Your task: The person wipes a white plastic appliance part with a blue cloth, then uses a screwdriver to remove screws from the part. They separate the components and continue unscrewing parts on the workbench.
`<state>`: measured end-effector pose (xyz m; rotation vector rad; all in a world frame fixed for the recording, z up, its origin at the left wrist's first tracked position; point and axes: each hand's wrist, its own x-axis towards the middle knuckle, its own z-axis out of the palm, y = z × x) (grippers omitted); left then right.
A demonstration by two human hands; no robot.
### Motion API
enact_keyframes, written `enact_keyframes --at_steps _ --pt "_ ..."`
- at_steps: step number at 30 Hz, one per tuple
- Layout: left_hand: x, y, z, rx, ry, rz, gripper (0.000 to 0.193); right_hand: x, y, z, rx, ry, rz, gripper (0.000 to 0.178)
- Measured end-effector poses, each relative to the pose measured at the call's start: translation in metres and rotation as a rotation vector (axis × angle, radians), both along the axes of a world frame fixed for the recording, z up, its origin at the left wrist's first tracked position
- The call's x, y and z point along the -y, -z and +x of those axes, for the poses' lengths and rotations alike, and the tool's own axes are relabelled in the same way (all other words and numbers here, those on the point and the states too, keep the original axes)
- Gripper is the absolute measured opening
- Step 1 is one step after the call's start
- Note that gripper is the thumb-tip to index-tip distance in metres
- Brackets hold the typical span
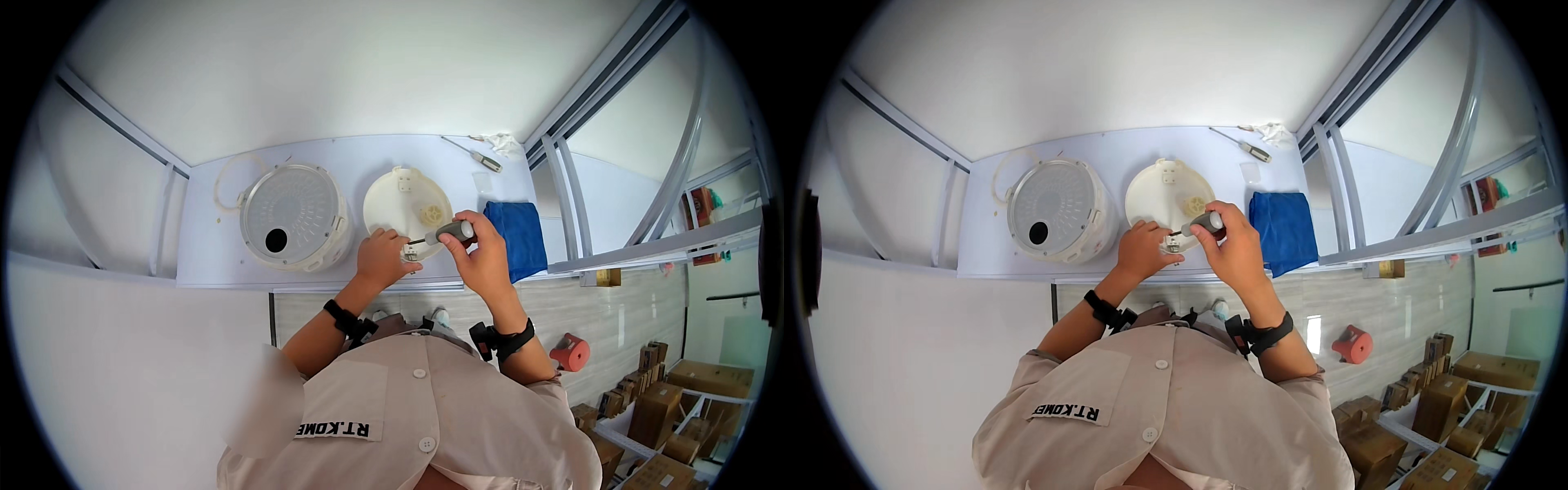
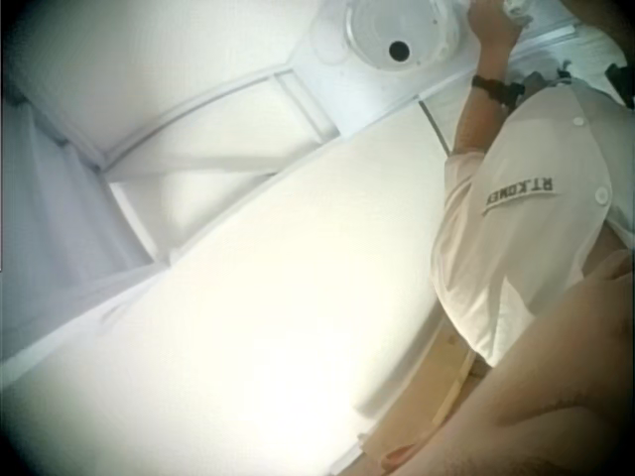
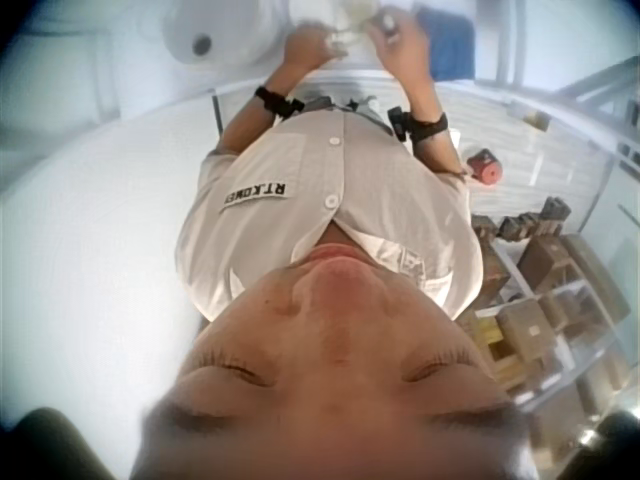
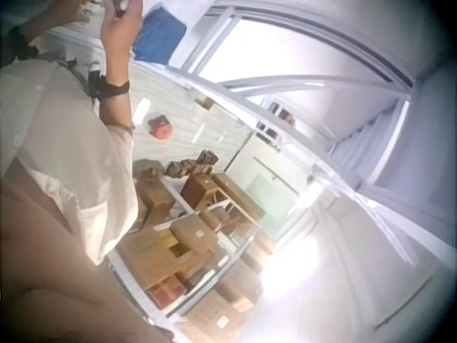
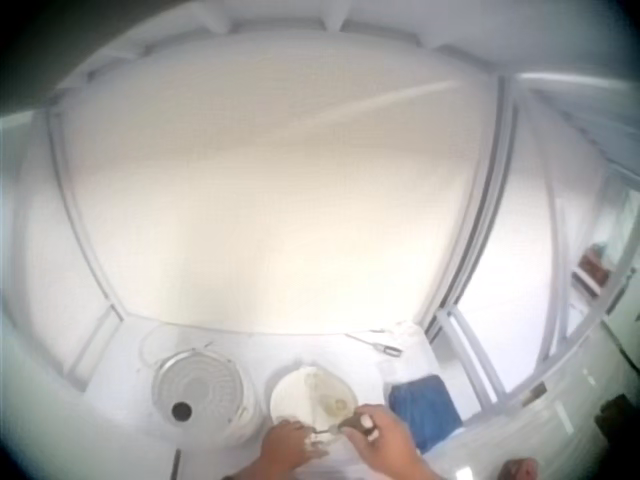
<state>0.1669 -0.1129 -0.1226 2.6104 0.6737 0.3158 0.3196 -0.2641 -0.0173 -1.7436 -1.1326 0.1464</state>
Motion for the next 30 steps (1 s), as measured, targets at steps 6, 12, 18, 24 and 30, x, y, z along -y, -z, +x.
enact_keyframes --at_steps 6,12,18,24,30 --pt "0.002 -0.001 0.002 -0.031 -0.017 0.004 0.059 0.001 -0.004 -0.005 0.008 0.064 -0.099 0.048" --pt "0.008 -0.005 0.003 -0.078 -0.022 0.008 0.059 -0.003 -0.005 -0.009 0.029 0.111 -0.098 0.049" --pt "0.009 0.001 0.002 -0.084 -0.026 -0.014 0.058 -0.005 -0.008 -0.013 0.042 0.099 -0.125 0.049" --pt "0.012 -0.001 0.003 -0.078 -0.041 -0.037 0.056 -0.003 -0.008 -0.014 0.036 0.091 -0.136 0.049" --pt "0.013 0.0 0.003 -0.068 -0.049 -0.036 0.055 0.0 -0.004 -0.012 0.052 0.07 -0.117 0.048"
